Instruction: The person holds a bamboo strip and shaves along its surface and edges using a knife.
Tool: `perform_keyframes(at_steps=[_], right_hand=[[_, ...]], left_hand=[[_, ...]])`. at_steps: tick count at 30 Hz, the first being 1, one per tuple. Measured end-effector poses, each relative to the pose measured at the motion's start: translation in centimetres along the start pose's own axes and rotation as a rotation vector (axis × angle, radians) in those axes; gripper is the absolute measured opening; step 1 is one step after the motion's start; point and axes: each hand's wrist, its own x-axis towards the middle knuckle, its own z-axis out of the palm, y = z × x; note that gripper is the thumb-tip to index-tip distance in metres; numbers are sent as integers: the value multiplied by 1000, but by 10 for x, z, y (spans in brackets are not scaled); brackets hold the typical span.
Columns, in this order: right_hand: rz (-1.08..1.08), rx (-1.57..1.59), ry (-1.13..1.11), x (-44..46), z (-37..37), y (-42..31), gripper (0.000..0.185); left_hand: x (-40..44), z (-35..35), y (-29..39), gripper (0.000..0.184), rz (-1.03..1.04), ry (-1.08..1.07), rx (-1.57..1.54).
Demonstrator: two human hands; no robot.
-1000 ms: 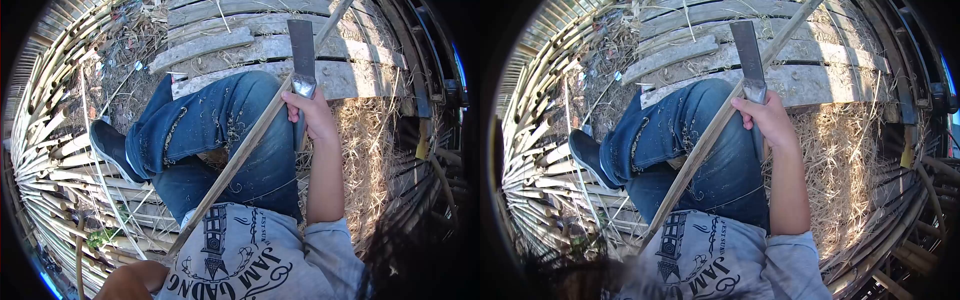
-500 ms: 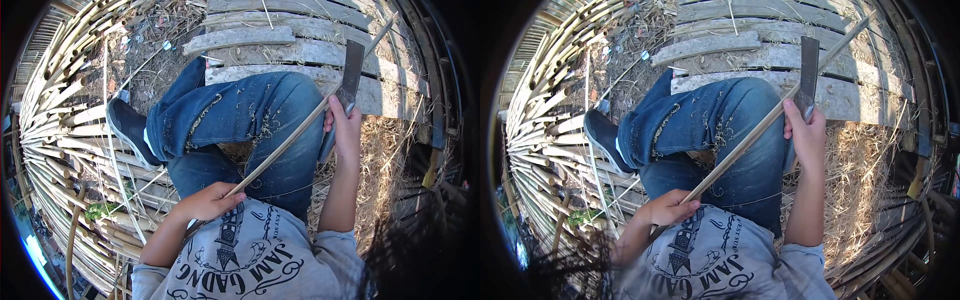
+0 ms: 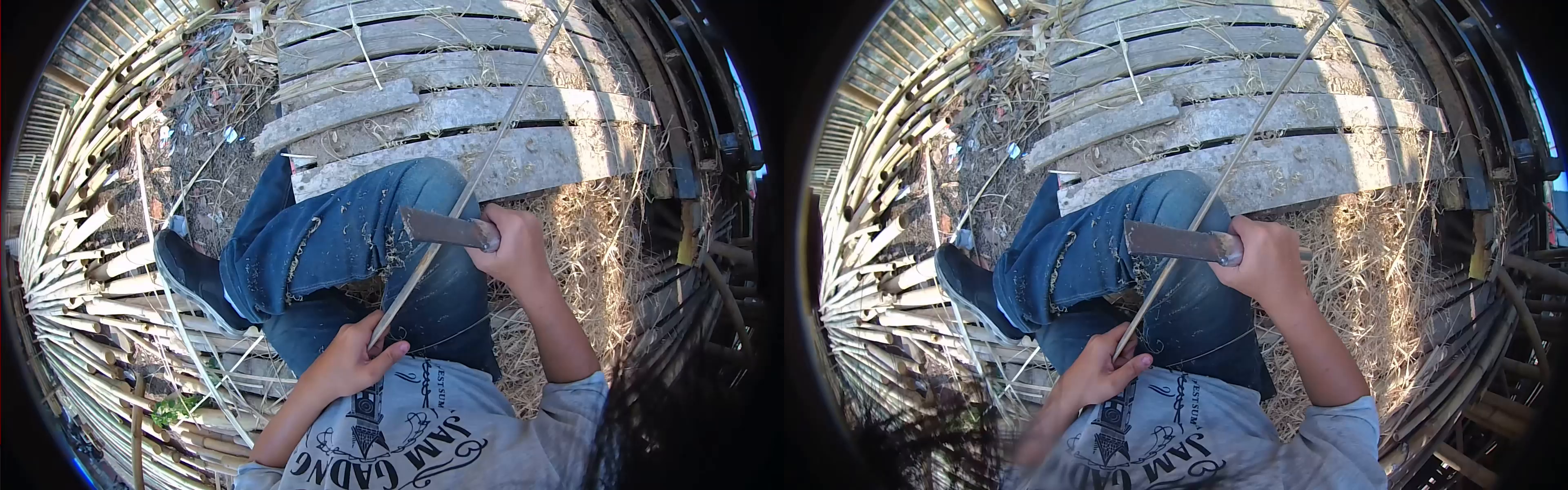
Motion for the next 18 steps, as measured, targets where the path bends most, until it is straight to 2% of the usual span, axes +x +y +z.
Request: perform_keyframes(at_steps=[4,6,11,13,16,18], right_hand=[[-75,-74,21,10,-2,12,31],[-82,-104,39,12,-7,8,29],[-34,-133,71,6,-8,-1,24],[28,-212,-4,2,-8,-8,25],[-68,-202,-76,-8,-11,-21,21],[-45,-199,-24,0,-12,-12,20]], left_hand=[[-4,10,4,24,25,86,-24],[-6,8,10,20,-25,97,28],[-5,7,6,21,10,82,11],[-4,4,5,21,11,67,3],[-4,5,3,22,-2,52,-43],[-5,5,4,21,-8,51,-40]])
